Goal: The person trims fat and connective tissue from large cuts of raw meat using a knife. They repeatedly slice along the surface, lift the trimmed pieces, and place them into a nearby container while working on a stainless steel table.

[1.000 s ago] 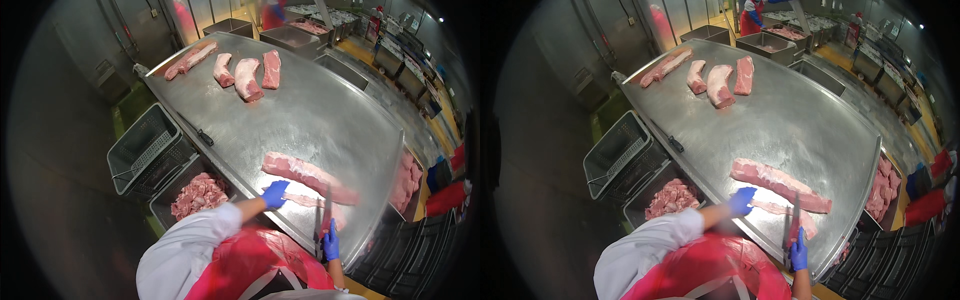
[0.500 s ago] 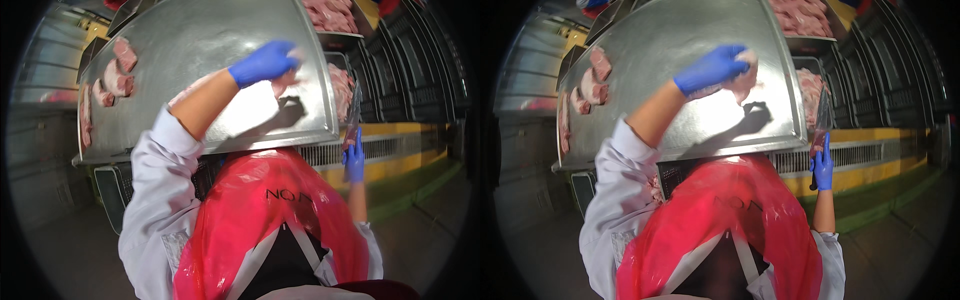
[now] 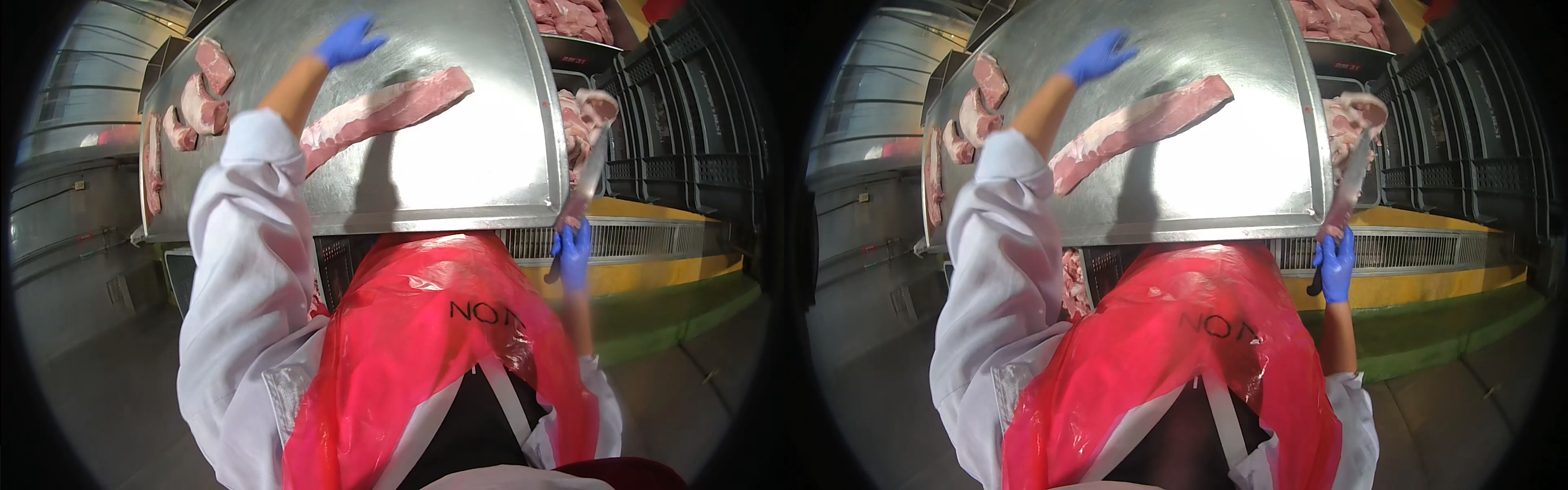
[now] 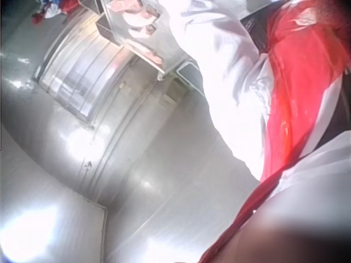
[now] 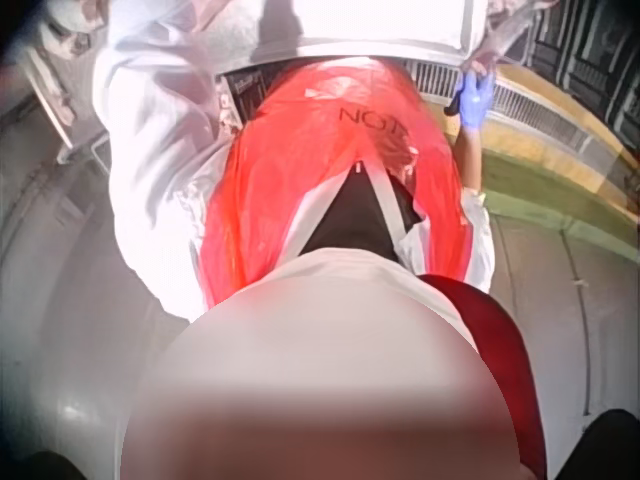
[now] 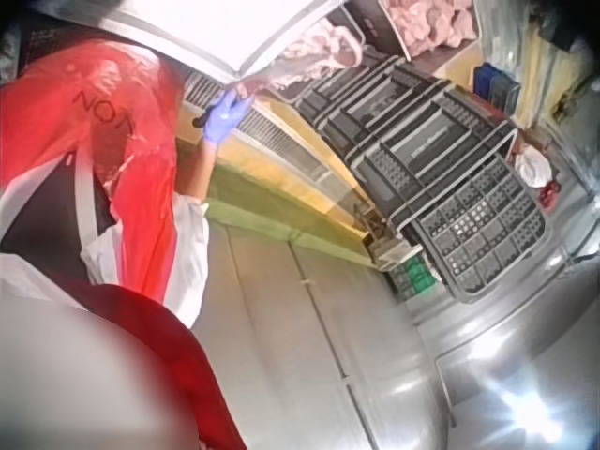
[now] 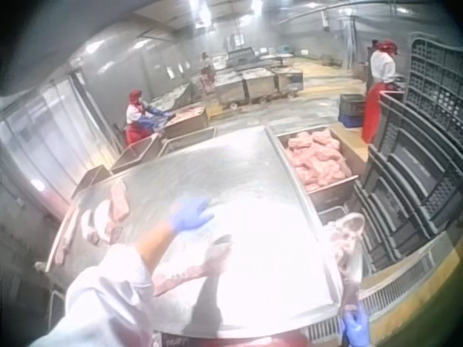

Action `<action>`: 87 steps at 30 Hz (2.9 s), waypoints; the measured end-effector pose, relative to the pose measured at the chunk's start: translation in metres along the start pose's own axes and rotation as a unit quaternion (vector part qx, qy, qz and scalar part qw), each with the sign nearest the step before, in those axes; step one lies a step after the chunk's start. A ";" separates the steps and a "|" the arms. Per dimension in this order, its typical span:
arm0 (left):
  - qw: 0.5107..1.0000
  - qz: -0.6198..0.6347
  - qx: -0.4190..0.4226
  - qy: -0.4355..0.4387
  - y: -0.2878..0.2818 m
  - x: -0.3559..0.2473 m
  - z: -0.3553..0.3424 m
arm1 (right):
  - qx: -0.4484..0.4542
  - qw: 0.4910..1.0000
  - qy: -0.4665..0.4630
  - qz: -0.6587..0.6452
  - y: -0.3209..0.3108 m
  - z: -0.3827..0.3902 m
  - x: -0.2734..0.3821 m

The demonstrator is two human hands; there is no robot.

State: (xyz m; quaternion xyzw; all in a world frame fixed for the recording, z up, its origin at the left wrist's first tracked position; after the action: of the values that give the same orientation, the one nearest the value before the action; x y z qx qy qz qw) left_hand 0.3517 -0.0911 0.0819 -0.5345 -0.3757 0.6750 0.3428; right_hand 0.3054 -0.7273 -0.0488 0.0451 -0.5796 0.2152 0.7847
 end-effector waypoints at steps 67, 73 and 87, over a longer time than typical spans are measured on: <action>0.970 0.215 0.038 0.105 0.116 -0.073 -0.028 | 0.351 0.931 0.035 0.090 0.320 -0.148 0.131; 0.950 0.296 0.079 0.060 0.116 -0.036 -0.047 | 0.383 0.919 0.082 0.055 0.319 -0.071 0.109; 0.930 0.358 0.043 0.067 0.074 -0.091 -0.029 | 0.284 0.958 0.033 0.018 0.409 -0.119 0.101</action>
State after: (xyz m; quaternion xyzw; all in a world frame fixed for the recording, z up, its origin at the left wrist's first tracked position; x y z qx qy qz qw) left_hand 0.3934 -0.2015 0.0549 -0.6621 -0.1067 0.7312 0.1251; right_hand 0.2752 -0.2910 -0.0668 0.2481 -0.4690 0.3866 0.7543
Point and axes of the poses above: each hand's wrist, its own z-axis away from the middle knuckle, its own y-axis out of the palm, x = y × z, the point moved 9 cm from there along -z, towards the middle knuckle, and after that the axes turned 9 degrees about z, right-handed, at the moved point
